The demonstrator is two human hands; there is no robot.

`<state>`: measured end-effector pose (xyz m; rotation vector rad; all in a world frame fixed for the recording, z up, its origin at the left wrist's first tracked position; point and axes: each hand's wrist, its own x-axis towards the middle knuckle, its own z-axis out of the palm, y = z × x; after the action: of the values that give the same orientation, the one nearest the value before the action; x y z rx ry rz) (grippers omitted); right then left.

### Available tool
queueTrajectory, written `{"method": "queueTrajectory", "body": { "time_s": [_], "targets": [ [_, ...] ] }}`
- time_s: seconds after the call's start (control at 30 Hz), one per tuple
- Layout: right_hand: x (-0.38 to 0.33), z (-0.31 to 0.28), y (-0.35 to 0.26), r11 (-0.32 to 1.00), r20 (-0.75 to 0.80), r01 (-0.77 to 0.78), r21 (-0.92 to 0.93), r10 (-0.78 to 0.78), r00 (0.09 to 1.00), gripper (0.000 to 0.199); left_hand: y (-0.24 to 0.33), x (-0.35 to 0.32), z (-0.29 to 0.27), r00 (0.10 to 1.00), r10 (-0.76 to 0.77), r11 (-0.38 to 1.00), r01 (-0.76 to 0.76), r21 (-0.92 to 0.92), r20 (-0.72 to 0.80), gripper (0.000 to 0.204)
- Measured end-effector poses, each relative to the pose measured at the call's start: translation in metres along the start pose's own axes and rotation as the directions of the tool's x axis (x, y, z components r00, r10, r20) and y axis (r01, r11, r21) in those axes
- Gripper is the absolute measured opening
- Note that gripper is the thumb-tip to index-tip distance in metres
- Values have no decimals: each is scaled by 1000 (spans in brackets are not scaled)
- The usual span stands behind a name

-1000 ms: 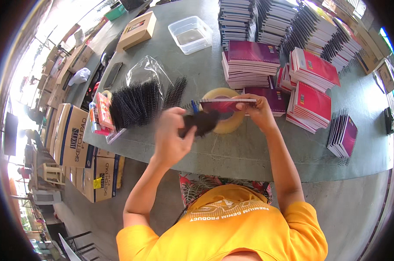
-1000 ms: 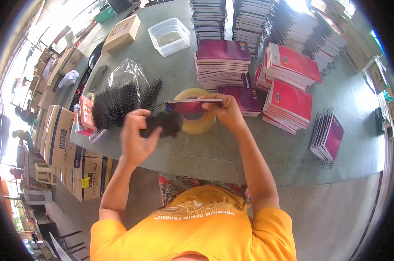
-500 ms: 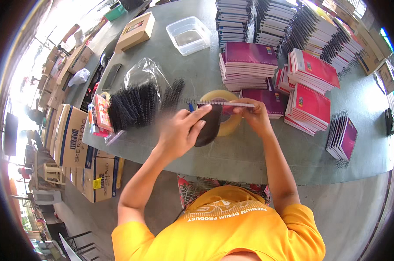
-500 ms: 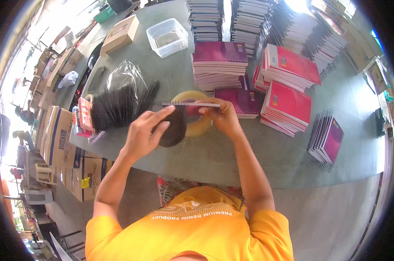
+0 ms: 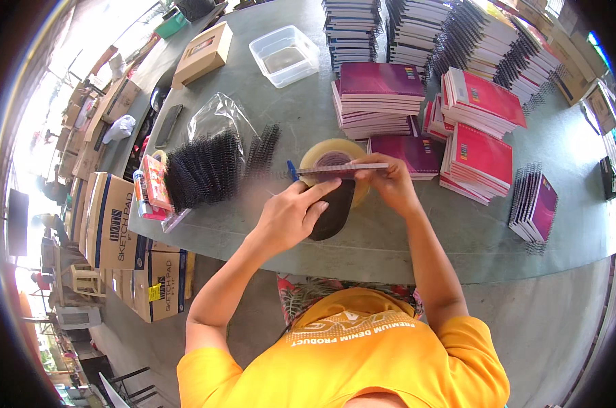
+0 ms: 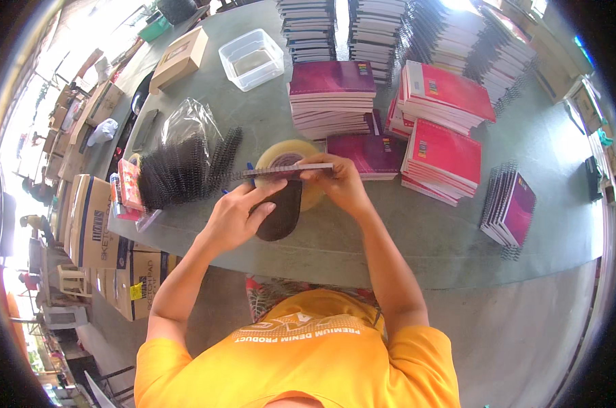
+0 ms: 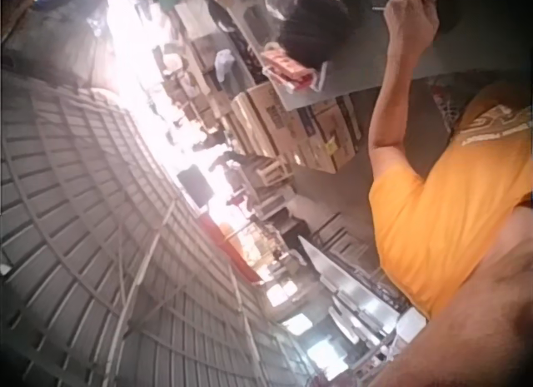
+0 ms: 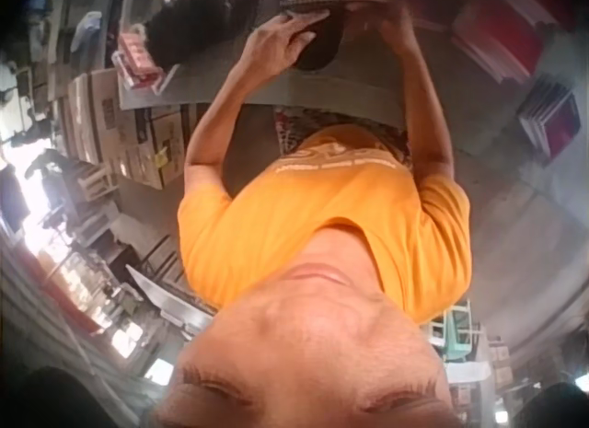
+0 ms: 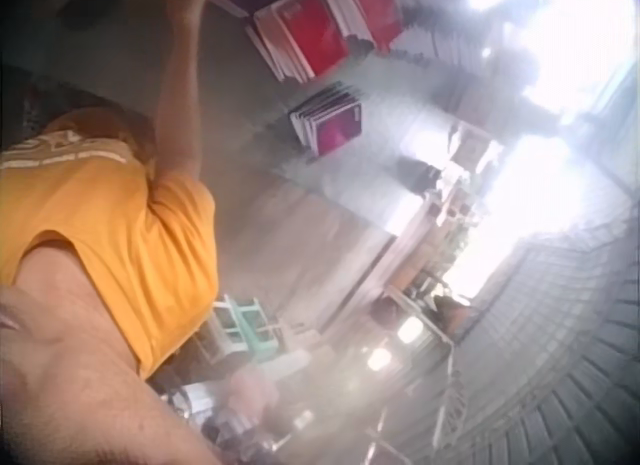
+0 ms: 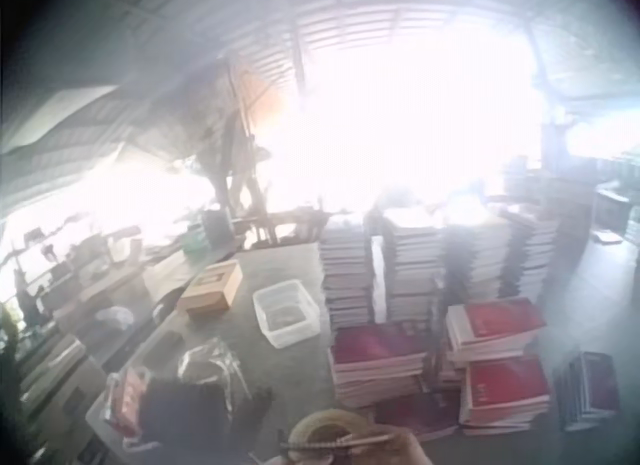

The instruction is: The person assembles small notepads by hand, inserting a black spiral binding through the pre-punched holes of each notepad one at a time.

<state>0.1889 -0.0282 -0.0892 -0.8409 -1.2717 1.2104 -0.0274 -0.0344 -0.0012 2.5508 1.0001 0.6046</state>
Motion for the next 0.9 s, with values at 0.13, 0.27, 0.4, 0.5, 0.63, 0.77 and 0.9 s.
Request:
{"method": "queueTrajectory", "body": {
  "time_s": [0.13, 0.27, 0.4, 0.5, 0.63, 0.77, 0.9],
  "targets": [
    [0, -4, -3, 999, -20, -48, -18, 47, 999, 17, -2, 18, -13, 820, -89, 986, -6, -165, -565, 40],
    [-3, -4, -3, 996, -11, -90, -17, 90, 996, 21, 0, 4, 3, 982, -21, 996, 3, 94, 189, 34],
    [-1, -2, -4, 993, -14, -115, -29, 115, 993, 25, -1, 29, -8, 801, -22, 994, -45, -96, -598, 35],
    [-2, -3, -2, 996, -19, -87, 6, 87, 996, 25, 3, 21, -5, 985, -14, 996, -2, -91, -175, 36],
    [-3, -3, 3, 994, -3, -63, -94, 63, 998, 24, 9, 36, -15, 837, -55, 993, -11, -116, -545, 34],
    [-3, -9, 3, 1000, 23, -4, -21, 4, 1000, 26, 16, 20, 0, 996, -4, 981, -13, -194, -90, 39],
    [1, 2, -7, 1000, -21, 25, 4, -25, 999, 24, 27, -27, 46, 909, -276, 869, 375, -323, 312, 27]
  ]
}}
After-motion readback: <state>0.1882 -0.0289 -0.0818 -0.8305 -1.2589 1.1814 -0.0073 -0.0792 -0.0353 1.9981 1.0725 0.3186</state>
